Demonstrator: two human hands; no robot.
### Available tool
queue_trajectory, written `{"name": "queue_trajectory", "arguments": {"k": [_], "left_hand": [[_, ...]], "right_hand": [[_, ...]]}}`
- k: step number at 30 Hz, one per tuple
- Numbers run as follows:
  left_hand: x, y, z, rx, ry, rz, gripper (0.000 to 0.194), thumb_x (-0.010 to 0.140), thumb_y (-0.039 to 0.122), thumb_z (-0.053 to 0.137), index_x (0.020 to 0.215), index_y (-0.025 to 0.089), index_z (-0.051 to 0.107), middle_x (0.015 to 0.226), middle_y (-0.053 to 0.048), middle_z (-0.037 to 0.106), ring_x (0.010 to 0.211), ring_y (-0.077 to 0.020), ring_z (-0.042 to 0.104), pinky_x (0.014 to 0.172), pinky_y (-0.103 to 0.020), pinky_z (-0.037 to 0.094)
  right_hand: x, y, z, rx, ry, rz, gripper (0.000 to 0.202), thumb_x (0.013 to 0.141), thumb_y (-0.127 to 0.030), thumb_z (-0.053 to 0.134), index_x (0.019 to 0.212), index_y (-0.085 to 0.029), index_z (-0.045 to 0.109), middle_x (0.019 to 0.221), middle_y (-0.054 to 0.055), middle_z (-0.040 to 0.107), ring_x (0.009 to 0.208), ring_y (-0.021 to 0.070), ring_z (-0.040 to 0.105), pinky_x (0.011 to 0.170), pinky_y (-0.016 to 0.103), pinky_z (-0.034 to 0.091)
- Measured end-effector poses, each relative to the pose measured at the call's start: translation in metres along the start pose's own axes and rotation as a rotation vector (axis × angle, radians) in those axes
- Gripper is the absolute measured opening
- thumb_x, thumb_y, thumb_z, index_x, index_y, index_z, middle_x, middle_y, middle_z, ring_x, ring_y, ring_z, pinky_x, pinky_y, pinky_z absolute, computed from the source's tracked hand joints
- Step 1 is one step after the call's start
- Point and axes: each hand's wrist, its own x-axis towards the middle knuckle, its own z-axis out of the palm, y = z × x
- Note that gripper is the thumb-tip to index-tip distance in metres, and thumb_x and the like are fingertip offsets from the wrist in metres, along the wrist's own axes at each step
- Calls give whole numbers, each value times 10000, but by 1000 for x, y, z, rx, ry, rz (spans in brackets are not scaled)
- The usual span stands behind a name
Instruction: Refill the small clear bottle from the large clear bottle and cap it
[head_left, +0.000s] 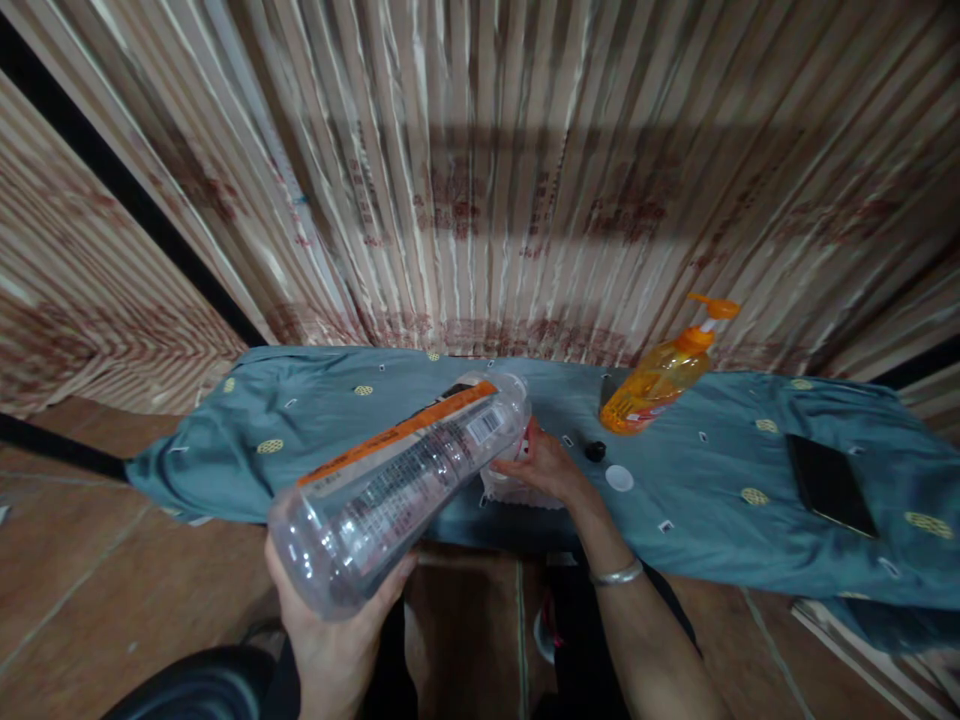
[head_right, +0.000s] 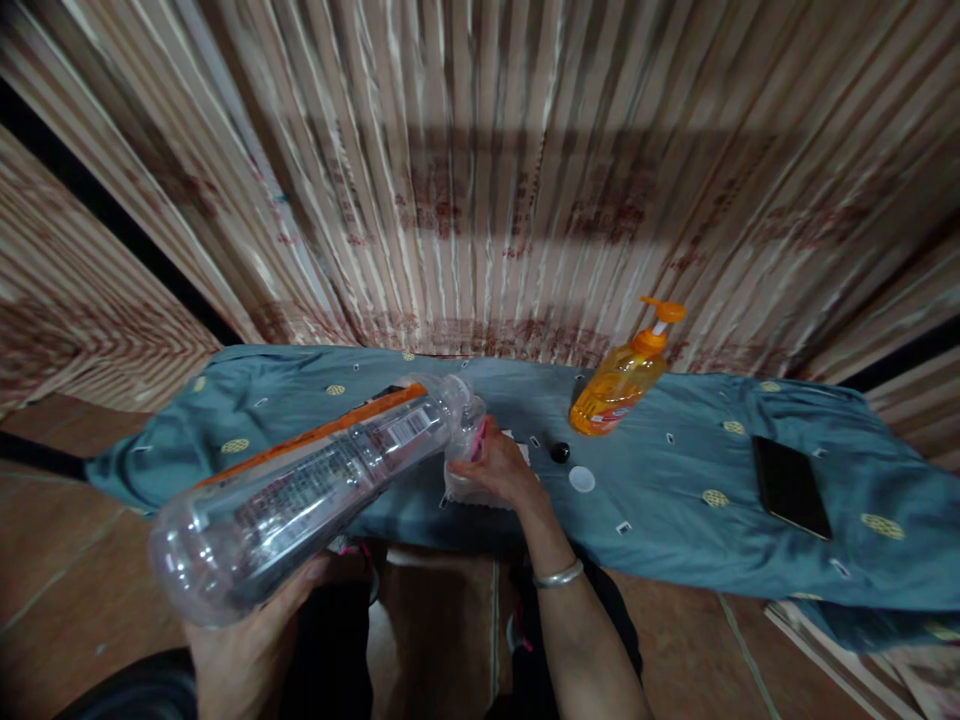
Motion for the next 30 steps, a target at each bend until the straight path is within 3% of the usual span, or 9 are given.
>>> {"name": "queue_trajectory", "arguments": {"k": [17, 25, 30], "left_hand": [[-3, 12, 5, -17, -15, 21, 1083, 472, 274, 929, 1421, 257, 407, 1399, -141, 491, 1162, -307, 584, 899, -410, 550], [-3, 10, 3, -11, -7, 12, 1108, 456, 287, 938, 1425, 250, 403, 1434, -152, 467, 1231, -333, 542, 961, -449, 517], [-1, 8, 2, -32, -14, 11, 1109, 456, 293, 938, 1425, 245, 401, 1401, -155, 490, 1164, -324, 588, 904, -428, 550]], "right_hand": [[2, 4, 3, -5, 8, -16, 695, 669, -421, 793, 1237, -178, 476, 1077, 94, 720, 976, 278, 703, 815, 347, 525], [-1, -3, -1, -1, 7, -1, 695, 681, -385, 804, 1262, -189, 475, 1095, 93, 714, 980, 271, 702, 815, 347, 523], [-1, -2, -1, 19, -8, -2, 706, 686, -401, 800, 1276, -201, 467, 1118, 83, 707, 1014, 271, 691, 843, 355, 516]]}}
